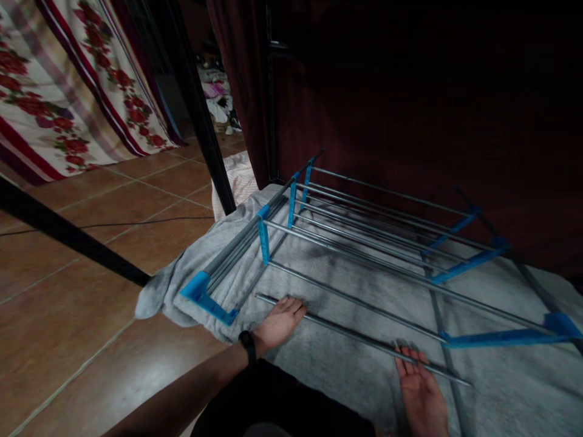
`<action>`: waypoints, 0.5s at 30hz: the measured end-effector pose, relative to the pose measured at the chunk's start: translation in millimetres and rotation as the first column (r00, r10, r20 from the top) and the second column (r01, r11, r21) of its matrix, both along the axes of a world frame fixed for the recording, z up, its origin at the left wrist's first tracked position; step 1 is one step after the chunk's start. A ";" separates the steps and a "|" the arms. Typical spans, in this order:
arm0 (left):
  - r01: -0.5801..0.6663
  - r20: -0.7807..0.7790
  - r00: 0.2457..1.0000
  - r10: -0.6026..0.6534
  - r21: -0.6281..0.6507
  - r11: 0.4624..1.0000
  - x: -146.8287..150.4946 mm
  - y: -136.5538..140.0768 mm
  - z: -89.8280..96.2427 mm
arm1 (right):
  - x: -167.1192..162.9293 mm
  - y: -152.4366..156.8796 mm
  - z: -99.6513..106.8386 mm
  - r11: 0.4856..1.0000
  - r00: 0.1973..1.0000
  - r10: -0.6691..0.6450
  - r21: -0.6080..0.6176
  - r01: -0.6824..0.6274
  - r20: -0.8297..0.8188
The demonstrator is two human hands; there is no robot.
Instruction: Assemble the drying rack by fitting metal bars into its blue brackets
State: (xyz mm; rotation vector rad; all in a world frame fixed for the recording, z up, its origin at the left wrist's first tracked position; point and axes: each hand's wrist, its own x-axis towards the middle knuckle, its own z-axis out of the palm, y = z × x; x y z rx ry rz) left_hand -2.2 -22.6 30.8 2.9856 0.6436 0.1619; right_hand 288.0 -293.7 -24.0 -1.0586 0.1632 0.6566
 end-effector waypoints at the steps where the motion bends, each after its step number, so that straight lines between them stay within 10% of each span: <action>1: 0.001 -0.003 1.000 -0.001 -0.004 1.000 0.0 -0.3 1.5 | 0.1 -0.5 -1.1 1.000 1.000 0.004 0.003 -0.004 0.008; 15: 0.001 0.012 1.000 0.000 -0.018 1.000 -0.4 0.3 -1.0 | -3.0 3.4 8.3 1.000 1.000 -0.005 0.026 0.005 -0.003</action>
